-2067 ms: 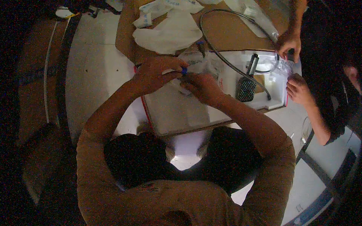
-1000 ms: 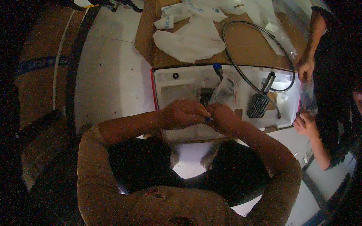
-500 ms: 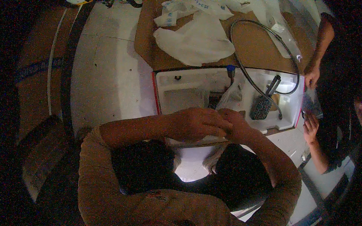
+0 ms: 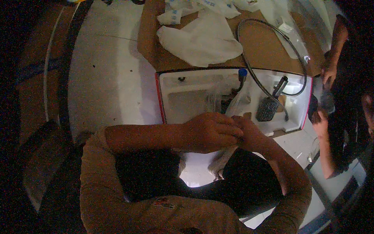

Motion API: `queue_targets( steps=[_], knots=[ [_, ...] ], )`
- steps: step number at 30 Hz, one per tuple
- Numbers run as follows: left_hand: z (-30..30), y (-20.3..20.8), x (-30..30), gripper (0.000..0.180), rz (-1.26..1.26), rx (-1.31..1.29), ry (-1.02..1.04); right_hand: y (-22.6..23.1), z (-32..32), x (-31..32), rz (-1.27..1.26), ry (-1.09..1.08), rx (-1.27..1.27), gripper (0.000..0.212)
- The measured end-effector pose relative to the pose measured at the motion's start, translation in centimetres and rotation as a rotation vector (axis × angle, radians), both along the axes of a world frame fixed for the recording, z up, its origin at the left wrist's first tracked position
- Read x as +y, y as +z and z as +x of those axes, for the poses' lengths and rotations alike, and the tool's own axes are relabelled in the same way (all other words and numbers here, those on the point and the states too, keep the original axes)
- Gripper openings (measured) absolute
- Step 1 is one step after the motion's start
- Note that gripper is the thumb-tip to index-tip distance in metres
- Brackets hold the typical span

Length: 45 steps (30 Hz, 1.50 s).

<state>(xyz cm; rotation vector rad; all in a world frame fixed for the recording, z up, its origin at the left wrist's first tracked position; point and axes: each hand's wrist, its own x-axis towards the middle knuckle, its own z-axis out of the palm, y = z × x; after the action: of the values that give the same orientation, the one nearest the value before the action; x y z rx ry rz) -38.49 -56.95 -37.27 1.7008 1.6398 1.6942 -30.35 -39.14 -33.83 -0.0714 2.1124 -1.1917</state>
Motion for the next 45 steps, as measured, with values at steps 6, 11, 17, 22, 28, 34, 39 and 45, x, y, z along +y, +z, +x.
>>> queue_targets(
  steps=[6,11,17,22,28,34,39,45],
  knots=[
    [0.8,-0.1,0.4,0.018,-0.041,-0.077,-0.053,-1.4,1.2,0.4,-0.031,0.142,0.196,0.04],
    [1.2,-0.6,0.7,0.017,0.01,0.043,-0.108,-1.3,1.4,0.5,0.096,0.242,0.13,0.038],
    [0.5,1.4,-0.1,0.02,-0.208,-0.144,-0.07,-1.7,1.5,0.2,0.155,0.188,0.22,0.033],
    [-0.5,0.2,0.0,0.028,-0.176,0.068,-0.205,-1.8,0.6,-0.2,0.033,0.125,0.188,0.032],
    [-3.1,1.9,-1.4,0.048,-0.625,-0.019,0.1,-1.0,-0.8,0.0,0.017,-0.035,0.169,0.035],
    [-3.1,2.0,-2.7,0.043,-0.941,-0.024,0.065,-2.8,-3.1,2.3,0.236,-0.355,0.556,0.043],
    [-3.6,3.3,-2.2,0.03,-0.959,0.185,0.081,-8.4,-6.5,5.4,0.277,-0.589,0.622,0.032],
    [-4.2,4.5,-3.2,0.02,-0.855,0.158,0.08,-5.7,-6.7,6.2,0.193,-0.368,0.505,0.023]
  ],
)
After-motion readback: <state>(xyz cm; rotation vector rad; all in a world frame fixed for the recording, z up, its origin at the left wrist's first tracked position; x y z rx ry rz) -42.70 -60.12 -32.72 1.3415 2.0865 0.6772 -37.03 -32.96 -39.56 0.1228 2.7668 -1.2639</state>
